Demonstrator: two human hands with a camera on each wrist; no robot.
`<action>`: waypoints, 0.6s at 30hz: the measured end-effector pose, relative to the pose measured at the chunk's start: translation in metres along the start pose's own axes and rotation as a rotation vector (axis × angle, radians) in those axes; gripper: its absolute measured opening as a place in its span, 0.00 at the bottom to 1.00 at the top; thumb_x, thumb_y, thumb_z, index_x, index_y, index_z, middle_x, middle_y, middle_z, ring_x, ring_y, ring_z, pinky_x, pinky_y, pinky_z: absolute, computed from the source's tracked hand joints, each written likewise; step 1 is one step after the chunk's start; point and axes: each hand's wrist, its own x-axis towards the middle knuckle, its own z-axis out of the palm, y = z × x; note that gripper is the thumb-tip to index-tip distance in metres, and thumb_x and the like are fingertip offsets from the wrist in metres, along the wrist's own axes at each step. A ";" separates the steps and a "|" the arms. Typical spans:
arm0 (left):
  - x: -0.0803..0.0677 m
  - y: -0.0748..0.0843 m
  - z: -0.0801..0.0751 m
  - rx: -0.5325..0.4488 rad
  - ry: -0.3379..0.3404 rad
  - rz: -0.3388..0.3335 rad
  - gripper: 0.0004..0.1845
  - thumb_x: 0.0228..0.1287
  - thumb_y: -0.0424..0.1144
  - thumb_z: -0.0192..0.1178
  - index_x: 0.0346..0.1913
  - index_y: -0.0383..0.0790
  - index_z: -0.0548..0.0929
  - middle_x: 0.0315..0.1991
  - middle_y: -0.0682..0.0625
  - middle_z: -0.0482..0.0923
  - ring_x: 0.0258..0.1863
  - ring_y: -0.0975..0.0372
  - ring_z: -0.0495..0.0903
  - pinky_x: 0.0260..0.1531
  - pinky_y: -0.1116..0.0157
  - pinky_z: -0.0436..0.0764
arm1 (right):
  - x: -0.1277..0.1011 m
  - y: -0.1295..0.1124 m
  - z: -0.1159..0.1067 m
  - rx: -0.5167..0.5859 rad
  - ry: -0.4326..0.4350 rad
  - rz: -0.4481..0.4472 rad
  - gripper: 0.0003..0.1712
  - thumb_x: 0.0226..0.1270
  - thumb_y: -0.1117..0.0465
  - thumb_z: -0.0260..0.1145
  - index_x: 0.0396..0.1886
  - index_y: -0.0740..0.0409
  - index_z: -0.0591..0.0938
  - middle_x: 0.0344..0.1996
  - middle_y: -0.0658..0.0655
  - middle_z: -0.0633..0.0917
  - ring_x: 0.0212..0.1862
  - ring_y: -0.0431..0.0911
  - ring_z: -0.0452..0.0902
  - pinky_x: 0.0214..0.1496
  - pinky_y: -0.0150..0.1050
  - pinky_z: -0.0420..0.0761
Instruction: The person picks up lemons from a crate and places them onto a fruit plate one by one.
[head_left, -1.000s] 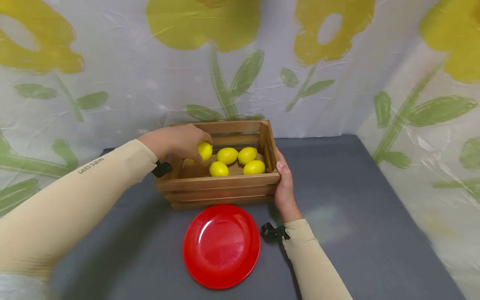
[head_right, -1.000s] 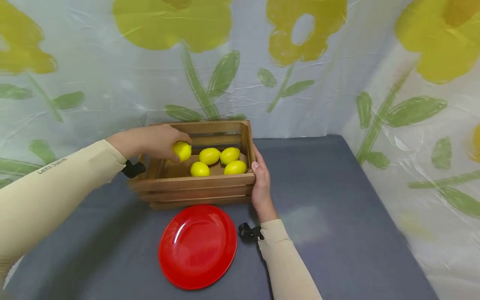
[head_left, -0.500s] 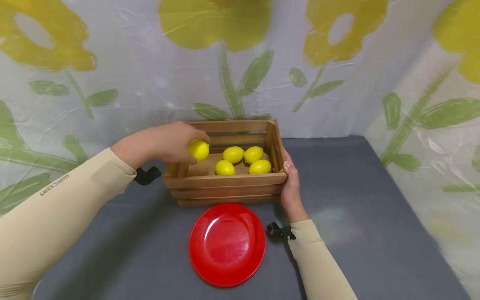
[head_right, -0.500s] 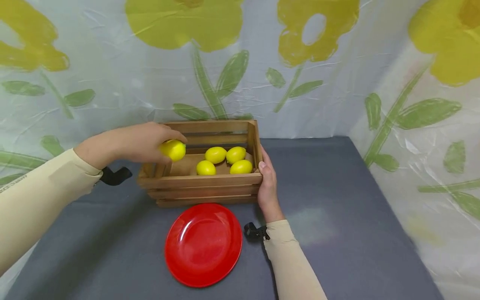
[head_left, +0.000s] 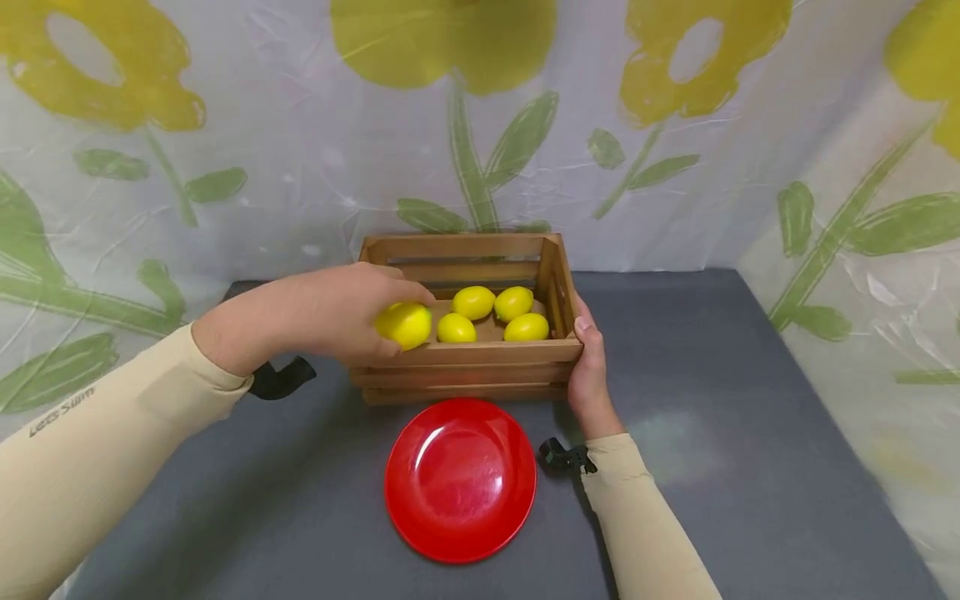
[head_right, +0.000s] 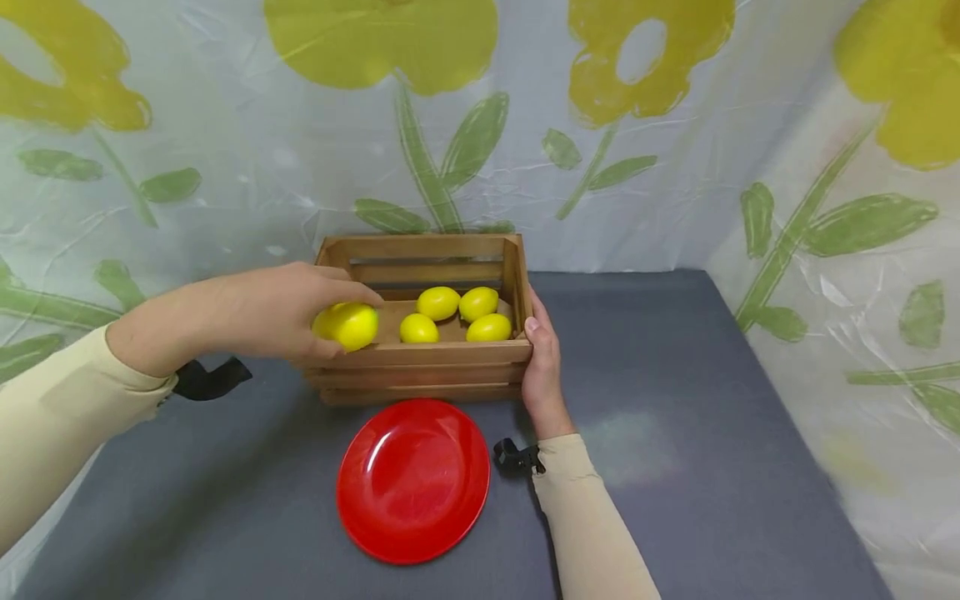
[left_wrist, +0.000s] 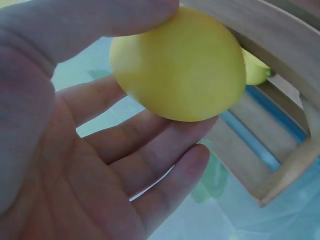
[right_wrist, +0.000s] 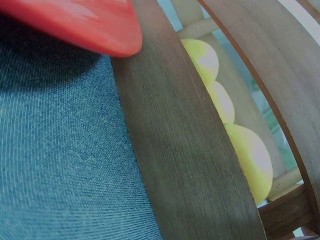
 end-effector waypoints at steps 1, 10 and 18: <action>-0.002 0.003 0.001 -0.001 0.002 0.004 0.30 0.63 0.40 0.74 0.69 0.54 0.83 0.56 0.51 0.83 0.49 0.56 0.79 0.47 0.56 0.84 | 0.000 0.000 0.000 -0.007 -0.002 0.000 0.44 0.74 0.35 0.40 0.87 0.40 0.63 0.85 0.51 0.62 0.81 0.54 0.60 0.84 0.64 0.55; -0.018 0.026 0.015 0.034 -0.030 0.033 0.34 0.62 0.42 0.77 0.72 0.58 0.81 0.61 0.51 0.82 0.46 0.57 0.82 0.45 0.58 0.87 | 0.000 0.003 0.000 0.010 -0.006 -0.007 0.44 0.74 0.36 0.40 0.87 0.41 0.62 0.85 0.51 0.63 0.81 0.54 0.60 0.84 0.62 0.56; -0.023 0.037 0.039 0.016 -0.098 0.081 0.32 0.60 0.45 0.80 0.68 0.60 0.83 0.63 0.53 0.82 0.50 0.59 0.82 0.43 0.59 0.88 | 0.000 0.000 0.000 0.014 0.002 0.001 0.44 0.73 0.35 0.41 0.87 0.40 0.63 0.84 0.50 0.63 0.81 0.53 0.61 0.83 0.61 0.57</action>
